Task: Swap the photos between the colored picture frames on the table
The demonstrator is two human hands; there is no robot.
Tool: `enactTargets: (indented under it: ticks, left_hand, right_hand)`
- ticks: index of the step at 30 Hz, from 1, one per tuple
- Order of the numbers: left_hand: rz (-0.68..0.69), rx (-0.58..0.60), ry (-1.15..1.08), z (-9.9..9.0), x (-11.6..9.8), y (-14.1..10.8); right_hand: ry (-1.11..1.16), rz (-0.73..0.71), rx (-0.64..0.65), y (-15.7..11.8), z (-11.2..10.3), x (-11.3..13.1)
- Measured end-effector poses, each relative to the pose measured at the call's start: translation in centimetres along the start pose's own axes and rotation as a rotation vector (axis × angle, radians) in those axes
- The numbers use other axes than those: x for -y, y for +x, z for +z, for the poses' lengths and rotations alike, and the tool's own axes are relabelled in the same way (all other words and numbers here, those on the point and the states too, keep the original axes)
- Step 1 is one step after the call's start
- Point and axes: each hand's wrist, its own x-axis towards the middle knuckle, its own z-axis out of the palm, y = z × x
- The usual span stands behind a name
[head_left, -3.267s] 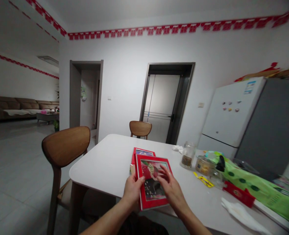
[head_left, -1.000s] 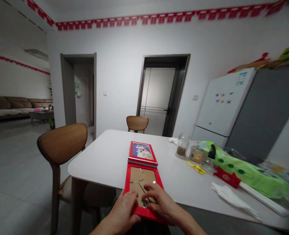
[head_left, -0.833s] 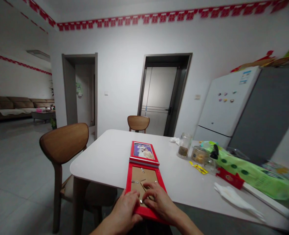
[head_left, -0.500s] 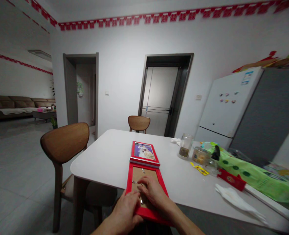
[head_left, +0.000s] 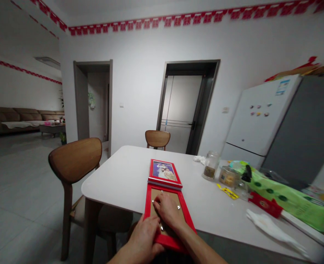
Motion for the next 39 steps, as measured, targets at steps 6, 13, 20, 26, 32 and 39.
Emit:
enactTargets:
  ticks: [6, 13, 20, 26, 32, 39]
  left_hand:
    - [-0.021, 0.010, 0.011, -0.1, 0.0, 0.1]
    - [-0.036, 0.027, 0.014, -0.4, -0.2, 0.0]
    - [-0.074, 0.068, 0.022, -0.6, -0.3, 0.2]
    - [-0.036, -0.010, -0.005, -0.2, -0.4, 0.2]
    - [-0.049, 0.057, -0.005, 0.5, -0.3, 0.4]
    - [-0.098, -0.210, -0.251, 1.1, 0.2, 1.2]
  right_hand:
    - [-0.102, 0.078, -0.089, 1.1, -0.3, -1.7]
    - [-0.081, 0.010, -0.032, 1.5, -0.5, -2.0]
    - [0.007, 0.010, -0.039, 0.0, -1.0, -2.0]
    - [0.021, -0.020, 0.005, -3.4, -2.2, -2.7]
    - [0.069, 0.028, 0.042, -3.1, -2.7, -3.1]
    - [0.111, 0.063, -0.006, -2.1, -4.7, -2.9]
